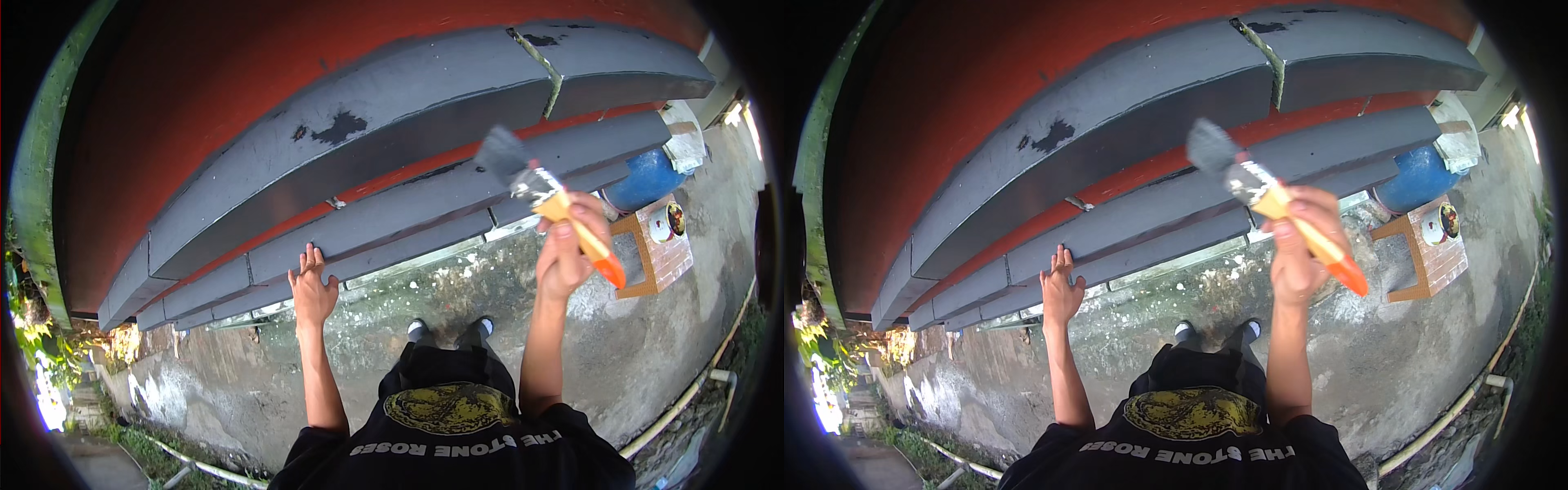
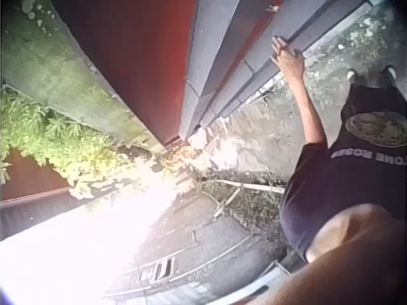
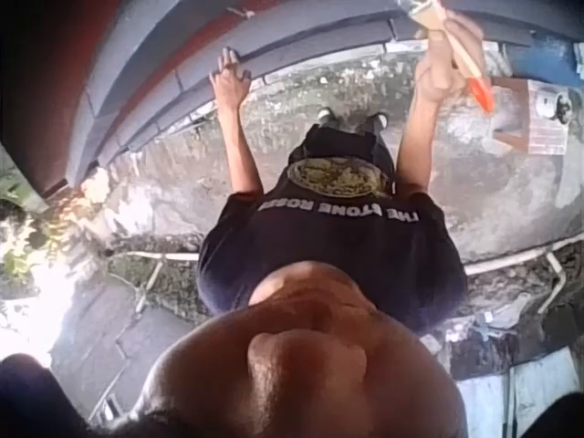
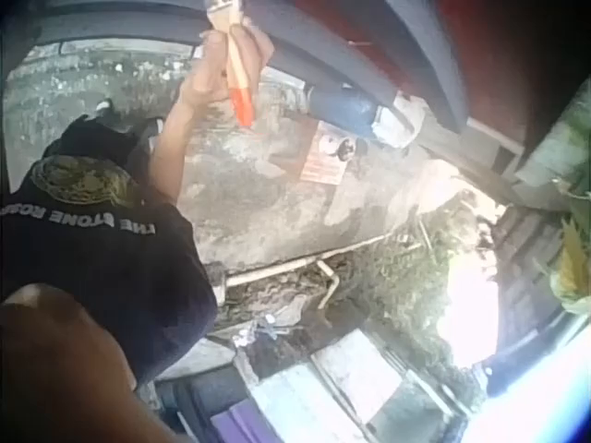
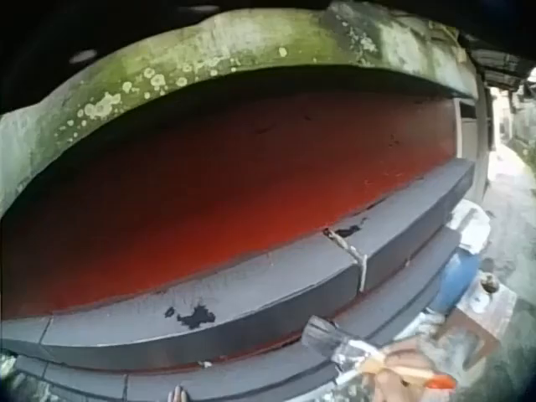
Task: The person is painting the exterior architectural details of a building with dark grey paint using a brush.
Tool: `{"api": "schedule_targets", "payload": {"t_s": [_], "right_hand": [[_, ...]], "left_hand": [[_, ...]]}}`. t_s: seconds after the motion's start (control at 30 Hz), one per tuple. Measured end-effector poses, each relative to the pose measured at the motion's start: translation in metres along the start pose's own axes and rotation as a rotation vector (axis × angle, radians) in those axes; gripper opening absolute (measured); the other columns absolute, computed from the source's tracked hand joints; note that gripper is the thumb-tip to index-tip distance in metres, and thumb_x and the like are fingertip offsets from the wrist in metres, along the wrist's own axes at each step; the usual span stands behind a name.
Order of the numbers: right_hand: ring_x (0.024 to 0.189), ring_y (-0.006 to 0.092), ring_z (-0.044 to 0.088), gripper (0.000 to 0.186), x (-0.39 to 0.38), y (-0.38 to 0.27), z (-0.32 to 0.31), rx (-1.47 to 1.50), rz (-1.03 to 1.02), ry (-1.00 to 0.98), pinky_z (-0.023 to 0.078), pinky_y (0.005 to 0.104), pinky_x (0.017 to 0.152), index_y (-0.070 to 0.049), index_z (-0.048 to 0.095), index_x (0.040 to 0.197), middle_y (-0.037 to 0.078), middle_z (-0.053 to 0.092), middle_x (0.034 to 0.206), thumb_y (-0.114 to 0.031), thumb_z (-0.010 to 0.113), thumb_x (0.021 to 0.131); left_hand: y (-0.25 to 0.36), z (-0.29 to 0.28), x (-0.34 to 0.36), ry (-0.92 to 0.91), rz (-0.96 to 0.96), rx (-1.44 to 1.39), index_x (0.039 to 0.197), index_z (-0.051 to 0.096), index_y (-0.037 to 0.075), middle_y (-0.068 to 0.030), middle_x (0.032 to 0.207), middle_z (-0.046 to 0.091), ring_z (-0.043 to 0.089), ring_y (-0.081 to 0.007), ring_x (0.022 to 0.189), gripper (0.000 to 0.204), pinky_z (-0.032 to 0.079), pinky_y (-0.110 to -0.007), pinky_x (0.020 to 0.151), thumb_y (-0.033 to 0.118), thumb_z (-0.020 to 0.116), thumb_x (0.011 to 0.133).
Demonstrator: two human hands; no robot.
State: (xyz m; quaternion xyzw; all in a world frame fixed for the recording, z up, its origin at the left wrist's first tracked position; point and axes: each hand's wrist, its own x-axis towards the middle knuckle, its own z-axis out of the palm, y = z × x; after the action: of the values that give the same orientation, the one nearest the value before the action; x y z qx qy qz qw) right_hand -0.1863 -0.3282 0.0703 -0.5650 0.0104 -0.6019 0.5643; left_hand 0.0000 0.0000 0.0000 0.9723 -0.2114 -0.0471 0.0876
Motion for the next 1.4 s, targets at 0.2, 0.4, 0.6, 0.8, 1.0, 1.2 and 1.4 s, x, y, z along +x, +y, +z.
{"api": "schedule_targets", "payload": {"t_s": [0.2, 0.4, 0.6, 0.8, 1.0, 1.2, 1.4], "right_hand": [[0.078, 0.0219, 0.064, 0.019, -0.004, -0.007, -0.018, -0.288, -0.233, 0.163, 0.055, 0.0264, 0.06, 0.003, 0.063, 0.108, 0.021, 0.058, 0.116, 0.002, 0.064, 0.089], [0.084, 0.022, 0.066, 0.016, 0.005, 0.004, 0.014, -0.656, -0.322, 0.346, 0.058, 0.0273, 0.065, 0.006, 0.068, 0.102, 0.02, 0.061, 0.112, 0.004, 0.069, 0.087], [0.089, 0.0244, 0.068, 0.021, -0.061, 0.0, 0.116, -0.508, -0.357, 0.034, 0.058, 0.0307, 0.07, -0.003, 0.076, 0.097, 0.014, 0.065, 0.105, 0.006, 0.078, 0.078], [0.089, 0.0261, 0.068, 0.02, -0.066, -0.015, 0.118, -0.467, -0.47, 0.041, 0.059, 0.0331, 0.076, 0.003, 0.074, 0.093, 0.016, 0.067, 0.1, 0.008, 0.078, 0.075], [0.095, 0.0251, 0.068, 0.018, 0.01, 0.004, 0.052, -0.952, -0.515, 0.475, 0.059, 0.0365, 0.078, 0.003, 0.074, 0.103, 0.017, 0.07, 0.105, 0.005, 0.074, 0.085], [0.095, 0.0281, 0.071, 0.02, -0.053, -0.009, 0.101, -0.632, -0.447, 0.107, 0.059, 0.0358, 0.083, 0.002, 0.074, 0.1, 0.017, 0.071, 0.103, 0.007, 0.076, 0.081], [0.092, 0.0235, 0.071, 0.016, 0.005, -0.02, 0.078, -0.849, -0.467, 0.474, 0.062, 0.031, 0.068, 0.007, 0.071, 0.102, 0.02, 0.07, 0.106, 0.007, 0.071, 0.086]], "left_hand": [[0.016, 0.001, -0.007, 0.007, -0.021, -0.033, 0.146, 0.048, 0.0, -0.0151, 0.161, 0.034, 0.036, -0.0371, 0.146, 0.067, 0.021, -0.063, 0.119, 0.011, 0.062, 0.081], [0.016, 0.004, -0.004, 0.037, 0.001, 0.036, 0.148, 0.044, 0.0, -0.0168, 0.161, 0.033, 0.035, -0.0372, 0.147, 0.07, 0.023, -0.062, 0.119, 0.012, 0.063, 0.082], [0.007, 0.007, -0.004, 0.012, 0.047, 0.029, 0.149, 0.041, -0.003, -0.0191, 0.161, 0.032, 0.034, -0.0374, 0.147, 0.071, 0.027, -0.06, 0.118, 0.013, 0.062, 0.083], [0.0, 0.008, -0.007, 0.046, 0.078, 0.008, 0.148, 0.042, -0.004, -0.0184, 0.161, 0.032, 0.036, -0.0368, 0.146, 0.071, 0.028, -0.06, 0.117, 0.016, 0.062, 0.084], [0.0, 0.002, -0.006, 0.03, 0.132, -0.019, 0.148, 0.041, -0.004, -0.0191, 0.161, 0.033, 0.036, -0.0367, 0.147, 0.071, 0.028, -0.06, 0.118, 0.015, 0.062, 0.083], [-0.006, 0.001, -0.007, 0.015, 0.155, -0.013, 0.149, 0.041, -0.004, -0.0193, 0.161, 0.034, 0.036, -0.0365, 0.146, 0.071, 0.027, -0.061, 0.117, 0.015, 0.062, 0.083], [-0.007, 0.001, -0.005, 0.035, 0.19, -0.008, 0.148, 0.041, -0.005, -0.02, 0.16, 0.035, 0.037, -0.0365, 0.146, 0.07, 0.027, -0.062, 0.117, 0.015, 0.062, 0.084]]}}
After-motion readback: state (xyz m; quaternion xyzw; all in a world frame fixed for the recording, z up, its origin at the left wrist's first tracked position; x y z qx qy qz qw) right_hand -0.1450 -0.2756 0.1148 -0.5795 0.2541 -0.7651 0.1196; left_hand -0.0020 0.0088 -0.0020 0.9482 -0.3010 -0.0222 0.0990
